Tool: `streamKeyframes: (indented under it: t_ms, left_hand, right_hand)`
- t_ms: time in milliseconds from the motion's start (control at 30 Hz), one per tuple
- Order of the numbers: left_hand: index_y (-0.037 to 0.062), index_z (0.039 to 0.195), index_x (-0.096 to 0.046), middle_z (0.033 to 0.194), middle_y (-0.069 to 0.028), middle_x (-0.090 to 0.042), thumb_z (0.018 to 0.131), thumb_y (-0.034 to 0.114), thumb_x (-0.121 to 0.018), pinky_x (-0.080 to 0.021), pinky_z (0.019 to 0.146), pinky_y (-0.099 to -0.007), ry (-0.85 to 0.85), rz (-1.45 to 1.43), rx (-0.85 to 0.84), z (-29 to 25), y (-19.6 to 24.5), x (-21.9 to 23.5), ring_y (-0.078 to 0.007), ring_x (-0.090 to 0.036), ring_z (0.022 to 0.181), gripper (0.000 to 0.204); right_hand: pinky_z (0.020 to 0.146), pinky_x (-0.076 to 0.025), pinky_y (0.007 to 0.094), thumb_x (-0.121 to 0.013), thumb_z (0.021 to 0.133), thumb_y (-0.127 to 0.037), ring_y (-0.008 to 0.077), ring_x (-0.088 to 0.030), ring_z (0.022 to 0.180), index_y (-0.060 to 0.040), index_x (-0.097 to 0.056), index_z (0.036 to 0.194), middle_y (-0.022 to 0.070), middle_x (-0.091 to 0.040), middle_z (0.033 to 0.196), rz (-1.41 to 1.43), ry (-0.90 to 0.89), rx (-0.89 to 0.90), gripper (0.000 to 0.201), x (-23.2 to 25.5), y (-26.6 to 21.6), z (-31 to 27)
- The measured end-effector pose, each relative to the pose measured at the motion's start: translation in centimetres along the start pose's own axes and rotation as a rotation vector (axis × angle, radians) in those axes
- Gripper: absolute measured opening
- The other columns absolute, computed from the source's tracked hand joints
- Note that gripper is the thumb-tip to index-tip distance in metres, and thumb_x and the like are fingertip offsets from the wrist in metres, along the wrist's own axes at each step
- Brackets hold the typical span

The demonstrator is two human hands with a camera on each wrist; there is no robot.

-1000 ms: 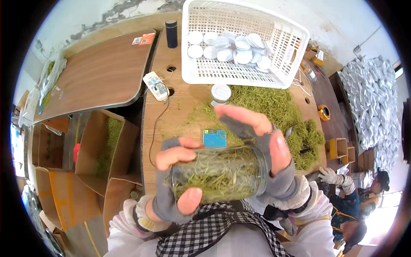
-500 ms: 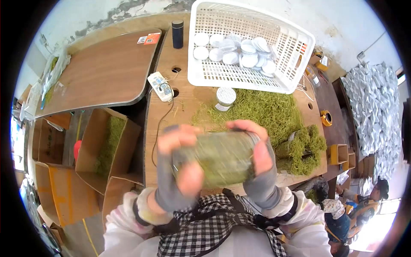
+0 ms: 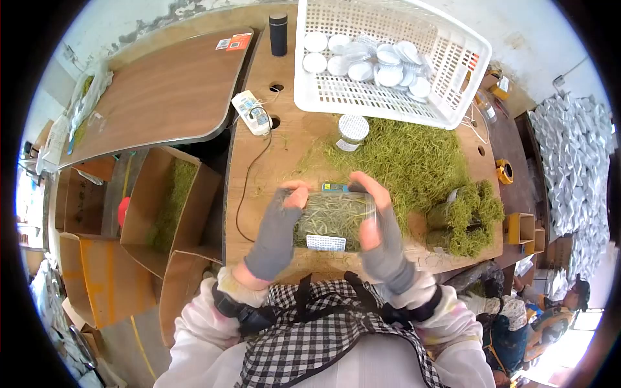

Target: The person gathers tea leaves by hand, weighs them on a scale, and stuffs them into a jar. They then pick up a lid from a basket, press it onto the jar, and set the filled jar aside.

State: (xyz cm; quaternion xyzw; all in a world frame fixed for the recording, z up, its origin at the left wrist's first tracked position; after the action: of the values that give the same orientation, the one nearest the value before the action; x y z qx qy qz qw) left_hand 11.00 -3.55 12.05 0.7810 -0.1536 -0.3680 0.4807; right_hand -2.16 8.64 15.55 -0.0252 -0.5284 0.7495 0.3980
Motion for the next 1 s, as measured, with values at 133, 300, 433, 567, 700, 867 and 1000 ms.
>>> streamKeyframes:
  t_ms: [133,300,433,567,700,867,1000]
  left_hand:
    - [0.0023,0.125,-0.053,0.112,-0.0044,-0.055,0.104,0.031,-0.058,-0.043,0.086,-0.0265,0.051,0.320,-0.294,-1.9,-0.6,-1.1,-0.0133,-0.050,0.095,0.037]
    - [0.0026,0.123,-0.054,0.107,-0.0046,-0.056,0.105,0.032,-0.056,-0.043,0.087,-0.0277,0.069,0.738,-0.491,-2.9,-2.4,-0.4,-0.0120,-0.050,0.096,0.035]
    - [0.0029,0.123,-0.056,0.110,-0.0063,-0.058,0.106,0.033,-0.055,-0.047,0.089,-0.0308,0.216,0.182,-0.076,-2.3,-6.4,3.7,-0.0127,-0.054,0.098,0.034]
    - [0.0034,0.124,-0.058,0.109,-0.0079,-0.066,0.100,0.031,-0.067,-0.057,0.087,-0.0358,0.207,-0.501,0.187,-5.6,-7.4,5.4,-0.0213,-0.069,0.099,0.038]
    - [0.0004,0.129,-0.053,0.113,-0.0112,-0.064,0.073,0.024,-0.093,-0.055,0.088,-0.0360,0.404,-0.473,0.047,-9.6,-5.1,6.3,-0.0231,-0.067,0.102,0.073]
    - [-0.0040,0.130,-0.048,0.116,-0.0168,-0.059,0.061,0.031,-0.099,-0.051,0.092,-0.0384,0.775,1.047,-0.404,-15.7,-9.2,13.7,-0.0267,-0.063,0.105,0.093]
    - [-0.0056,0.130,-0.048,0.116,-0.0173,-0.060,0.062,0.032,-0.098,-0.052,0.093,-0.0400,0.855,1.054,-0.335,-16.8,-9.3,13.0,-0.0275,-0.063,0.107,0.093]
  right_hand:
    - [0.099,-0.050,0.0316,-0.029,0.114,-0.041,0.0175,-0.062,0.111,0.0002,-0.055,0.136,0.0110,-0.064,0.124,0.439,-0.025,-0.533,0.053,-0.7,4.5,-1.5]
    - [0.086,-0.059,0.0399,-0.035,0.110,-0.056,0.0191,-0.070,0.100,-0.0060,-0.058,0.136,0.0076,-0.069,0.115,0.898,-0.188,-0.906,0.061,-1.4,8.2,-4.2]
    - [0.076,-0.059,0.0348,-0.044,0.104,-0.064,0.0170,-0.068,0.096,-0.0063,-0.046,0.148,0.0086,-0.067,0.116,0.922,-0.361,-1.212,0.072,-1.5,5.2,-5.0]
    - [0.068,-0.050,0.0272,-0.056,0.101,-0.057,0.0094,-0.058,0.085,-0.0056,-0.039,0.152,0.0049,-0.062,0.119,0.536,-0.682,-0.921,0.075,-2.5,7.1,-5.9]
    - [0.074,-0.046,0.0251,-0.066,0.101,-0.031,0.0100,-0.056,0.085,-0.0018,-0.042,0.152,0.0034,-0.064,0.113,0.500,-0.758,-0.780,0.063,-4.7,6.9,-5.2]
    - [0.072,-0.047,0.0271,-0.063,0.102,-0.020,0.0101,-0.056,0.078,-0.0032,-0.068,0.125,0.0023,-0.066,0.096,0.163,-0.767,-0.587,0.029,-6.3,8.1,-5.3]
    - [0.071,-0.049,0.0290,-0.069,0.099,-0.022,0.0111,-0.059,0.075,-0.0004,-0.074,0.101,0.0027,-0.068,0.083,0.069,-0.908,-0.466,0.022,-11.1,4.0,-4.5]
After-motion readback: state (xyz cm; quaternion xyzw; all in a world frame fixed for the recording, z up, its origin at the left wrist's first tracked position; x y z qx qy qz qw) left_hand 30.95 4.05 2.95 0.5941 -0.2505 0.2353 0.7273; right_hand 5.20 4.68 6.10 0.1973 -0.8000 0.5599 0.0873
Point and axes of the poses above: each hand's wrist, its own z-axis towards the middle knuckle, its own x-axis out of the back of the hand, y = z × x, the point moved 3 cm from there along z, towards the middle knuckle
